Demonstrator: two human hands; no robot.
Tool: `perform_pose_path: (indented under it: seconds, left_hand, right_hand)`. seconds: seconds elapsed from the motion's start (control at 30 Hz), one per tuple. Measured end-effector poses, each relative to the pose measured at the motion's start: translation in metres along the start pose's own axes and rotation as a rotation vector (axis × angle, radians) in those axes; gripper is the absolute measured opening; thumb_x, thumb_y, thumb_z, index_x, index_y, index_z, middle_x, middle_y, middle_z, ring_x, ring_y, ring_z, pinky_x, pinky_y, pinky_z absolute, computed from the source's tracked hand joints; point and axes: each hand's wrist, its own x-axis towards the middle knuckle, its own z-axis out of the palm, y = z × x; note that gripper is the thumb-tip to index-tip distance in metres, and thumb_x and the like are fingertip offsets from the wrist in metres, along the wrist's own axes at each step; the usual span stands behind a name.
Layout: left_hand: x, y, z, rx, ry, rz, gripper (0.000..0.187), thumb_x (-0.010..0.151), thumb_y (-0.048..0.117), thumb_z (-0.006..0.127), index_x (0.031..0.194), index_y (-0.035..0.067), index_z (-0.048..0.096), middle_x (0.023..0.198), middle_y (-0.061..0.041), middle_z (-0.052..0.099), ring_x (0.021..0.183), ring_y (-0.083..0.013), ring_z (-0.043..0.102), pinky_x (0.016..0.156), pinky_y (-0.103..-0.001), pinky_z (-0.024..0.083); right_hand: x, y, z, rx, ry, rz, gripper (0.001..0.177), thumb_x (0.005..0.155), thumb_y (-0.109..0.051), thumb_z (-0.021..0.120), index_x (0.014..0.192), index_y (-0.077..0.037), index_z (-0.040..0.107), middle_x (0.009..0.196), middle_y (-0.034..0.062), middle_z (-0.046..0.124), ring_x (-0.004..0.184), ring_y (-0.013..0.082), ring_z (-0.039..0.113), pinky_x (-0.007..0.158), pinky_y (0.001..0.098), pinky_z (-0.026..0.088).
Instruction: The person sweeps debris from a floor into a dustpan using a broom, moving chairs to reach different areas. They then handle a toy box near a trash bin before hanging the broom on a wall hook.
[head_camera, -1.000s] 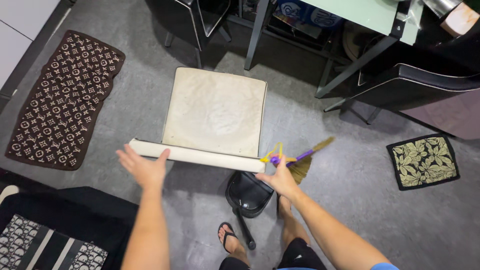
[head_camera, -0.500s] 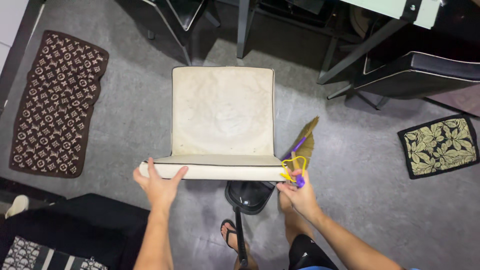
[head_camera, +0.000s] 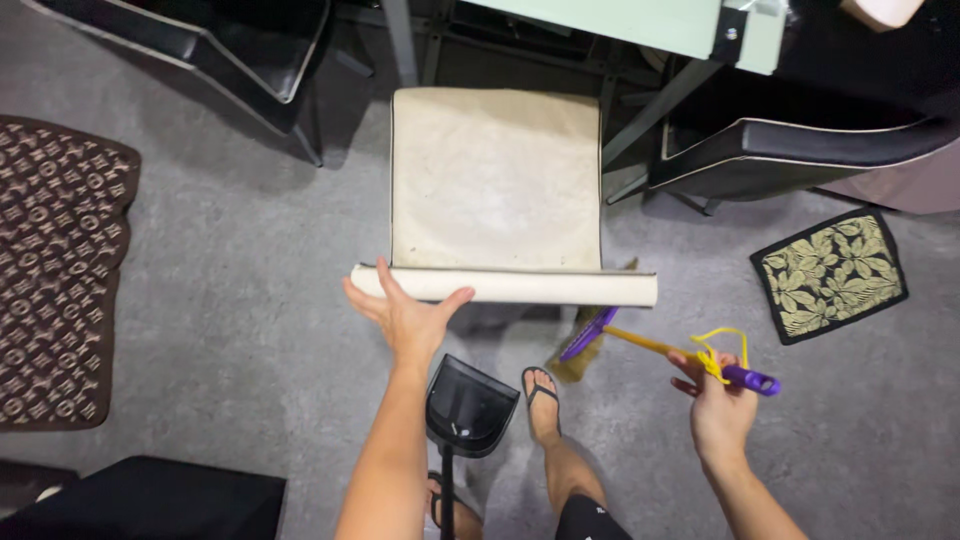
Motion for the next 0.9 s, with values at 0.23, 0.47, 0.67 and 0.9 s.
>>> perform_pose_path:
  seconds: [0.23,0.47,0.67,0.9]
  left_hand:
    - [0.077,0.087,0.096,-0.024,0.066,0.134,0.144,0.055,0.06,0.1,0.162,0.009,0.018,0.161,-0.038,-0.008,0.152,-0.053,-0.004,0.124,-0.057,0.01]
    - [0.136,0.146,0.211,-0.443,0.133,-0.01,0.141,0.089,0.041,0.098,0.153,-0.003,-0.019,0.163,-0.032,-0.004,0.155,-0.0458,0.011,0.125,-0.051,0.014]
    - [0.085,0.224,0.272,-1.07,-0.183,-0.548,0.13,0.083,0.04,0.071,0.154,0.016,-0.036,0.162,-0.019,0.034,0.137,-0.0362,0.05,0.097,-0.048,0.048]
    - [0.134,0.256,0.268,-0.939,-0.205,-0.562,0.114,0.097,0.043,0.068,0.154,0.022,-0.029,0.171,-0.008,0.001,0.14,-0.0354,0.039,0.09,-0.061,0.055]
  right_hand:
    - [0.032,0.007,-0.008,-0.052,-0.1,-0.004,0.011,0.104,-0.012,0.055,0.104,-0.001,0.055,0.099,0.0211,0.075,0.091,0.0323,0.078,0.083,0.0407,0.061]
    - [0.055,0.008,0.039,-0.049,-0.329,0.165,0.021,0.096,-0.019,0.066,0.099,0.002,0.065,0.096,0.0162,0.08,0.095,0.0231,0.078,0.09,0.032,0.056]
    - [0.076,0.005,0.044,-0.101,-0.346,0.218,0.022,0.095,-0.019,0.067,0.099,0.003,0.068,0.094,0.0139,0.08,0.093,0.0204,0.076,0.086,0.0306,0.057]
    - [0.082,0.015,0.04,-0.091,-0.433,0.241,0.019,0.094,-0.018,0.069,0.098,0.001,0.067,0.091,0.0093,0.077,0.092,0.0181,0.075,0.083,0.0295,0.055]
